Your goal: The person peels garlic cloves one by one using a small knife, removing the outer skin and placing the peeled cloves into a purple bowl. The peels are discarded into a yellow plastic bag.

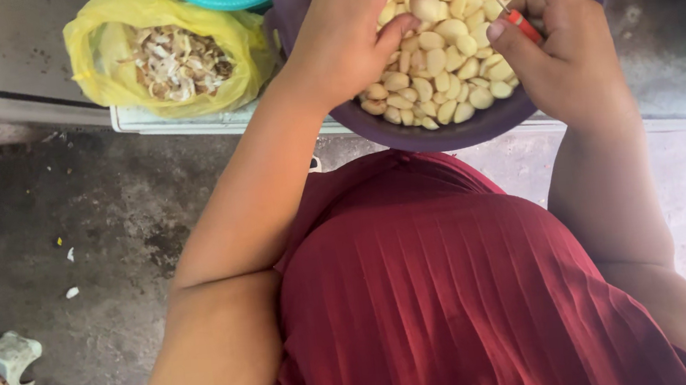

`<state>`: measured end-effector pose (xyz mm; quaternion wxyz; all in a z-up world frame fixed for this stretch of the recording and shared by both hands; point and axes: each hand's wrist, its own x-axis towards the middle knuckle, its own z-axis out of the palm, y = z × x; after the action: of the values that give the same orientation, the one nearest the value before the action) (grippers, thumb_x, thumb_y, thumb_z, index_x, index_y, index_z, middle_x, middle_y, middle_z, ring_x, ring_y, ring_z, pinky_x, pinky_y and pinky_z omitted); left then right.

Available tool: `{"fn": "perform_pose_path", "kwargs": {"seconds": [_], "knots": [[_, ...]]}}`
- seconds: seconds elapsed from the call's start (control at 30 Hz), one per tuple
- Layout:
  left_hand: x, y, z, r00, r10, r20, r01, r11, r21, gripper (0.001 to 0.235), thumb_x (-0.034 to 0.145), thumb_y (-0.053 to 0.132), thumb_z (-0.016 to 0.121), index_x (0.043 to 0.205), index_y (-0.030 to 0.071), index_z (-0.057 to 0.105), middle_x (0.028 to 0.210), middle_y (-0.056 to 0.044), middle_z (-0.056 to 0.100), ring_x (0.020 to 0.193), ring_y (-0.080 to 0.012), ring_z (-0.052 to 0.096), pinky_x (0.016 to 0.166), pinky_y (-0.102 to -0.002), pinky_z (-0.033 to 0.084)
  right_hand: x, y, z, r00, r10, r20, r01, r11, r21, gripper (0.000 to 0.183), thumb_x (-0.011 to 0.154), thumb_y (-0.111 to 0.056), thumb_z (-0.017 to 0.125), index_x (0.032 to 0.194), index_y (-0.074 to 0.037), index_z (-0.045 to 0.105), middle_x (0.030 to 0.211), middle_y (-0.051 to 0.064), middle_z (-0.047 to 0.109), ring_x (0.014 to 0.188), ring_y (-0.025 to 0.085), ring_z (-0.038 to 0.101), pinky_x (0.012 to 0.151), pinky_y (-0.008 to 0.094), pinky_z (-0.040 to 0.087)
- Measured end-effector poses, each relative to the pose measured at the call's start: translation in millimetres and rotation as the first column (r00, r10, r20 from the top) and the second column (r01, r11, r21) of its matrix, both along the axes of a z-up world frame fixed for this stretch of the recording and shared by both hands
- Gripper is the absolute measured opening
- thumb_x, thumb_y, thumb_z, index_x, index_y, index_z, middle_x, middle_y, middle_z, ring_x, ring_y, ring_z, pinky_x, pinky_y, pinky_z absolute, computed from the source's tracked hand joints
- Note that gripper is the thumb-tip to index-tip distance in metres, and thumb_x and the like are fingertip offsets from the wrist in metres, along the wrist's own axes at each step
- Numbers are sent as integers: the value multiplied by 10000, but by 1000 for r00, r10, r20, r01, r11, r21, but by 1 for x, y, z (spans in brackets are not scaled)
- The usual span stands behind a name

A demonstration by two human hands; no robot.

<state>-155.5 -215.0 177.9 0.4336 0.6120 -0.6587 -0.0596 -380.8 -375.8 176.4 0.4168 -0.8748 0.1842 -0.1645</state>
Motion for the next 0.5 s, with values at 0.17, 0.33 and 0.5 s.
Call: {"fn": "perform_pose_path", "kwargs": {"seconds": [0.17, 0.33, 0.5], "knots": [[11, 34, 3, 999, -39, -18, 36, 986, -163, 303, 940, -62, 789, 1089, 85, 570, 1177, -26, 672, 1197, -243, 678, 966, -369, 556, 22, 23, 3, 994, -44, 96, 8, 938, 346, 415, 1166, -76, 580, 1531, -33, 385, 870, 43, 614, 713, 73, 514, 665, 216, 410], [29, 60, -9, 889, -170, -425, 71, 969, -237, 221, 1010, -88, 698, 1057, 48, 530, 1188, -50, 633, 1216, -190, 693, 977, -301, 576, 43, 45, -1, 986, -21, 165, -60, 880, 471, 436, 1171, -85, 564, 1554, -46, 359, 880, 38, 598, 679, 58, 472, 642, 200, 380], [56, 75, -30, 534, -254, -807, 8, 955, -296, 185, 1051, -6, 667, 1123, 54, 507, 1184, 2, 644, 1161, -129, 651, 986, -264, 528, 61, 66, 3, 990, -27, 139, -29, 922, 385, 446, 1193, -63, 581, 1581, -50, 360, 885, 45, 598, 718, 59, 489, 664, 204, 382]]}}
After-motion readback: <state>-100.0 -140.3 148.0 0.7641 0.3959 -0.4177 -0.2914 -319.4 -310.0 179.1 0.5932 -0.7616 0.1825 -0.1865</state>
